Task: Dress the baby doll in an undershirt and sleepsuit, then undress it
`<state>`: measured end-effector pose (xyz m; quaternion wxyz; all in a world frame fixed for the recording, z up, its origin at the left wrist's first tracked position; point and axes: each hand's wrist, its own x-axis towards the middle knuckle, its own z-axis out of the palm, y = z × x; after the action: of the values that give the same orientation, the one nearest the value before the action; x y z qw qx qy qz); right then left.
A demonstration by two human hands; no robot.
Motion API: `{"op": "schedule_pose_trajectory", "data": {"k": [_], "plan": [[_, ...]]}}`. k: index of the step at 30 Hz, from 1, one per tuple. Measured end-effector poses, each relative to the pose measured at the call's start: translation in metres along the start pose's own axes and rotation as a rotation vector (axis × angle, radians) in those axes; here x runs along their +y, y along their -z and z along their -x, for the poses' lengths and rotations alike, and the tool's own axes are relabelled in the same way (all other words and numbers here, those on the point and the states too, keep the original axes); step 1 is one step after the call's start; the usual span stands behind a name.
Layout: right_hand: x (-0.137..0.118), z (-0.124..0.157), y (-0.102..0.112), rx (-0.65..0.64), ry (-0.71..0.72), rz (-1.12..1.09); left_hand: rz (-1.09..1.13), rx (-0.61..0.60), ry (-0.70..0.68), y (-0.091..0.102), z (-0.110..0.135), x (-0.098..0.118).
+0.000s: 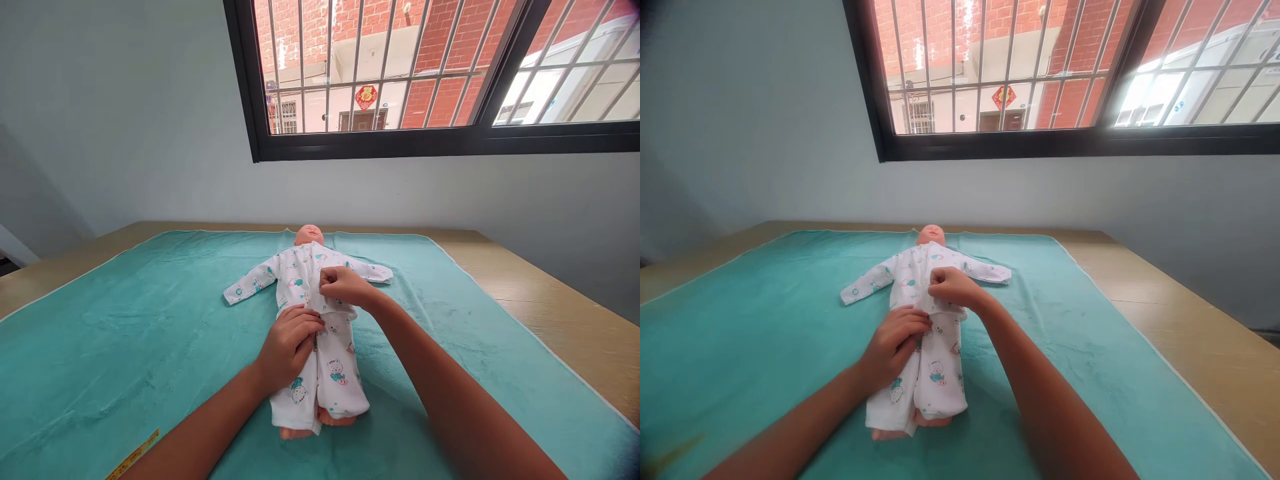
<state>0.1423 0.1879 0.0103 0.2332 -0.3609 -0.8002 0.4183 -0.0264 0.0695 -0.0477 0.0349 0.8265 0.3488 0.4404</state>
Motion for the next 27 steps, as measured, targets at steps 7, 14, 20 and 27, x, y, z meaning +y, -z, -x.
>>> {"op": "schedule_pose_trajectory", "data": {"k": [7,14,20,27], "plan": [[0.002,-0.004,-0.007,0.045,0.044,0.102,0.029,0.033,0.0,0.0,0.0,0.004],[-0.016,-0.002,-0.032,0.345,-0.075,0.546,0.097,0.248,0.374,0.008,-0.027,-0.002],[-0.021,-0.003,-0.038,0.344,-0.148,0.69,0.136,-0.044,0.799,0.026,-0.091,-0.023],[-0.001,-0.01,-0.015,0.229,-0.069,0.356,0.214,-0.26,0.847,0.035,-0.107,-0.025]]}}
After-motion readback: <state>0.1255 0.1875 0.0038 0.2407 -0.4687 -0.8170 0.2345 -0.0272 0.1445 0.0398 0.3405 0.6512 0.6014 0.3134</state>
